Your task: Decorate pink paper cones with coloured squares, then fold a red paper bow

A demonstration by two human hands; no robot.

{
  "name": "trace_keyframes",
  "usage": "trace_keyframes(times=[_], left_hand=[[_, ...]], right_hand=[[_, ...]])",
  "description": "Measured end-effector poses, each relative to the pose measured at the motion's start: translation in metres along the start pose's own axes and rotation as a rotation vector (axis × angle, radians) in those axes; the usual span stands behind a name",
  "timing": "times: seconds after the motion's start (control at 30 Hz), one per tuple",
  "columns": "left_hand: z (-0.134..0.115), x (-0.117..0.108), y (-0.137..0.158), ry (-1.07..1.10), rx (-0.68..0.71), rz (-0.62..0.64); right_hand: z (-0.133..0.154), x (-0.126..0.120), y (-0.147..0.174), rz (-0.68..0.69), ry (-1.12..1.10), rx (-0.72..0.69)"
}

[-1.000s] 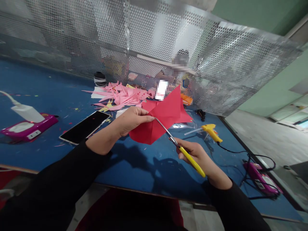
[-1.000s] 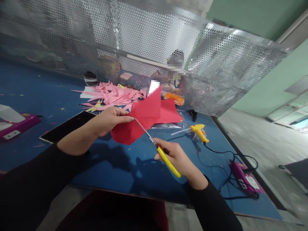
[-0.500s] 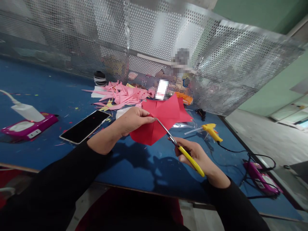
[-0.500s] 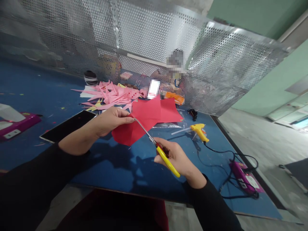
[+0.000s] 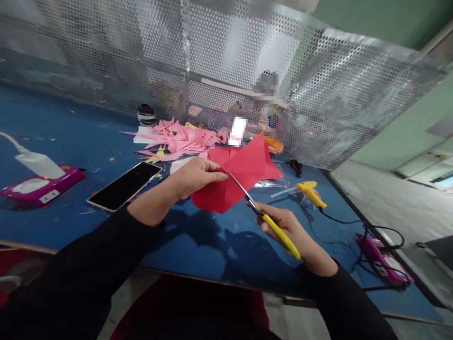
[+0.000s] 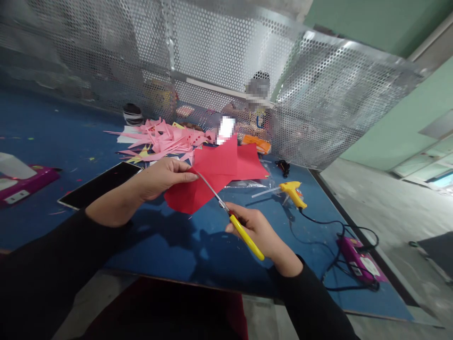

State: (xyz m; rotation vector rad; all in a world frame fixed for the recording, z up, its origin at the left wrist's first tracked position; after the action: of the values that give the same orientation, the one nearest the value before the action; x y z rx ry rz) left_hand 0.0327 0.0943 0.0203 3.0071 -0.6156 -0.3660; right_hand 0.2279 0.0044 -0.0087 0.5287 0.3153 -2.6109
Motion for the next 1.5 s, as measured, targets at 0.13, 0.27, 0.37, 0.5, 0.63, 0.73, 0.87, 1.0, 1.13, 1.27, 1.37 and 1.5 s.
trace_keyframes(times=[0.13, 0.27, 0.37, 0.5, 0.63, 0.73, 0.87, 1.0, 1.13, 1.27, 1.37, 1.5], left_hand=[[0.0013, -0.0003, -0.0014, 0.001, 0.004, 0.001], [0.0023, 0.0006, -0.0014, 0.019, -0.002, 0.008], [0.0026, 0.0004, -0.0012, 0.009, 0.002, 0.005], [0.0032, 0.0005, -0.0013, -0.006, 0.000, 0.005], [0.0032, 0.0014, -0.0008, 0.032, -0.020, 0.011], [0.0022, 0.0019, -0.0005, 0.045, -0.019, 0.012], [0.0020, 0.0013, -0.0007, 0.025, -0.011, 0.005], [0.0019, 0.0001, -0.0013, -0.013, -0.007, -0.009], [0.0019, -0.0002, -0.0014, -0.043, -0.009, -0.013], [0.0028, 0.0006, -0.0016, 0.000, -0.015, 0.011], [0.0017, -0.0012, -0.0019, -0.011, 0.008, 0.011], [0.0009, -0.0012, -0.0017, -0.045, 0.025, 0.024]], right_hand=[[0.0010, 0.0000, -0.0005, -0.005, 0.006, -0.001], [0.0022, -0.0006, -0.0012, -0.013, 0.024, -0.019], [0.0008, -0.0013, -0.0014, -0.020, 0.038, -0.019], [-0.0016, -0.0011, -0.0013, -0.021, 0.035, -0.011], [-0.0014, -0.0011, -0.0008, -0.021, 0.024, -0.016], [-0.0025, -0.0020, -0.0006, -0.023, 0.035, -0.007], [-0.0040, -0.0024, -0.0013, -0.026, 0.043, -0.002], [-0.0025, -0.0001, -0.0017, -0.013, -0.035, -0.006], [-0.0005, 0.0034, 0.0001, 0.041, -0.146, 0.021], [0.0012, 0.0025, 0.0025, 0.068, -0.205, 0.021], [-0.0011, 0.0017, 0.0038, 0.082, -0.221, 0.034], [-0.0017, 0.0012, 0.0059, 0.095, -0.232, 0.036]])
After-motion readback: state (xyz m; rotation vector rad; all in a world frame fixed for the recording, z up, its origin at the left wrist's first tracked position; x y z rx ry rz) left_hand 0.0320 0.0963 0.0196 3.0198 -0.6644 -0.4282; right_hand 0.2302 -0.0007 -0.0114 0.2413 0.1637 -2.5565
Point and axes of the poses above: each hand's wrist, its own y-axis away from the middle knuckle, its own x-axis out of the palm, z = x × y, the point moved 8 cm from there along -y, towards the middle knuckle, and after that the axes turned 7 degrees about -y, right-handed, at the moved point
